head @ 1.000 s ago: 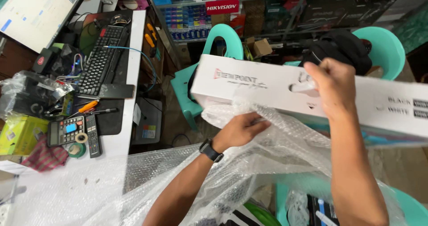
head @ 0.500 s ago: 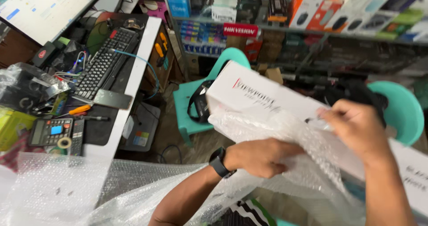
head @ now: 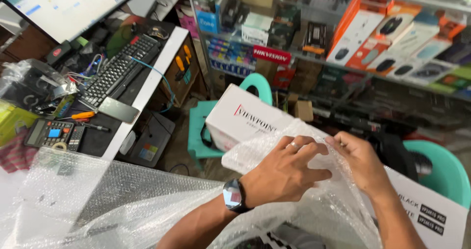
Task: The person takes a router box from a retail shelf, then wraps a large monitor box in bubble wrap on a work desk, folding the wrap around the box and tucking the edges. They move chairs and other product boxes aside while working and finally set the router box on the desk next to a laptop.
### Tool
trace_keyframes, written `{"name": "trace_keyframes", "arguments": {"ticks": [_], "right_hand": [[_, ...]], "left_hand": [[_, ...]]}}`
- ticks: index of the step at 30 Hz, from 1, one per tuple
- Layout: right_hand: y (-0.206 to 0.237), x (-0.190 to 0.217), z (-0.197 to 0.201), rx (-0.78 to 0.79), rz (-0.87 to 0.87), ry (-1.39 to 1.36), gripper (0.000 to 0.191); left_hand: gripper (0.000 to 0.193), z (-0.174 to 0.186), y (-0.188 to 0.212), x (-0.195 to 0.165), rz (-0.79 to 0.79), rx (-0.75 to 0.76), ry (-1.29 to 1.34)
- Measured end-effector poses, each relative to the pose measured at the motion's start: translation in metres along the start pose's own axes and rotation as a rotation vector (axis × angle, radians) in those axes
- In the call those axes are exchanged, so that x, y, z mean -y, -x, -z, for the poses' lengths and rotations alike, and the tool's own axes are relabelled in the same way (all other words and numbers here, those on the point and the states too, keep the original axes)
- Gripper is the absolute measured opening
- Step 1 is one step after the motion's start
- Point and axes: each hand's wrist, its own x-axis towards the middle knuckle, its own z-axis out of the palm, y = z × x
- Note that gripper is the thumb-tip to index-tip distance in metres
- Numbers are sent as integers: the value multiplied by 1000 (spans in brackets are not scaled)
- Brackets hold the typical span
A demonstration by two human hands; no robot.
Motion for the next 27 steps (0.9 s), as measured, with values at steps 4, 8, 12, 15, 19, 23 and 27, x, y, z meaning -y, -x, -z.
{"name": "trace_keyframes", "arguments": {"ticks": [4,8,12,15,19,23,27], "right_hand": [[-8,-22,34,27,97,32,32],[-32,-44,70,186,144,-52,31],[-38,-62,95,279,148,-85,26],[-38,-67,93,351,91,-100,24],[-36,-68,71,454,106,-178,23],[-30,-71,50,572,180,-80,23],[-20,-77,40,709,134,-231,24]], "left_hand": [[42,-33,-31,-12,98,20,4],[38,-78,-55,-37,251,7,-48],[33,-112,-80,-62,418,-7,-111],[32,-130,-83,-84,550,-65,-179],[32,-140,-70,-100,703,-132,-240],[35,-146,-53,-111,817,-119,-343],[37,-160,-45,-133,906,-112,-409]]}}
